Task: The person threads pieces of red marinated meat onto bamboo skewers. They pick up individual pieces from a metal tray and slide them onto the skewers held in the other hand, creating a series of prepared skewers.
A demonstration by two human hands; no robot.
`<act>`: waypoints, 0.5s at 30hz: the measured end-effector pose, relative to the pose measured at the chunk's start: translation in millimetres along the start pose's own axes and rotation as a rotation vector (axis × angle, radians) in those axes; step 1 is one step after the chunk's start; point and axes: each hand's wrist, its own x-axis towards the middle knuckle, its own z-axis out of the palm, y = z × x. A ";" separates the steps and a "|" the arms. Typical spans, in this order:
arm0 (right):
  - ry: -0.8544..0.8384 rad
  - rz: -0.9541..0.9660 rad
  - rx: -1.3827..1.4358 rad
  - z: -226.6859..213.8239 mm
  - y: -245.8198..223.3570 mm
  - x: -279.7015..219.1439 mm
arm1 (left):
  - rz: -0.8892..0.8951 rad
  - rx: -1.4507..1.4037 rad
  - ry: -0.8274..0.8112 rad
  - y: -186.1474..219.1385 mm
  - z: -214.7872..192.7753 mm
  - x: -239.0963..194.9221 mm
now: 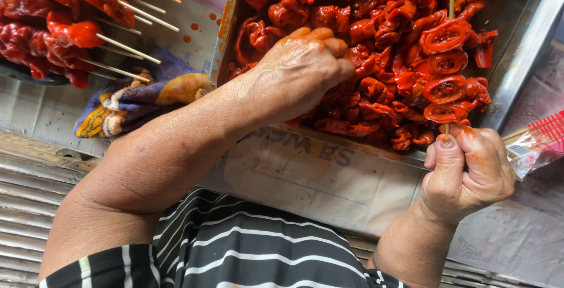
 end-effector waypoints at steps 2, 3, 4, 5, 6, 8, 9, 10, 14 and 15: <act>-0.001 0.003 -0.010 -0.2 -0.2 -0.2 | -0.007 -0.013 0.048 -2.0 5.3 0.6; 0.001 0.002 -0.014 -0.5 -0.2 0.1 | -0.028 -0.019 0.055 -2.7 5.6 0.8; 0.003 0.001 -0.018 -0.8 -0.1 0.3 | -0.049 -0.025 0.063 -3.4 4.2 0.4; 0.003 0.003 -0.021 -1.2 -0.4 0.2 | -0.074 -0.031 0.069 -3.5 1.9 -0.8; 0.001 -0.001 -0.027 -1.6 -0.6 0.0 | -0.079 -0.103 0.122 -4.6 -1.5 -0.7; -0.004 -0.014 -0.045 -2.8 -0.7 -0.2 | -0.090 -0.245 0.228 -7.7 -10.0 -0.2; -0.003 -0.015 -0.034 -2.4 0.3 -0.5 | -0.058 -0.233 0.241 -7.3 -13.8 -2.4; -0.001 -0.015 -0.022 -2.0 1.7 -0.8 | -0.026 -0.221 0.253 -7.1 -17.2 -4.6; 0.004 -0.016 -0.011 -4.0 6.4 -1.2 | 0.093 -0.286 0.171 13.9 -5.6 -4.7; -0.001 -0.018 -0.019 -4.8 6.2 -1.8 | 0.109 -0.242 0.101 17.8 -0.2 -1.5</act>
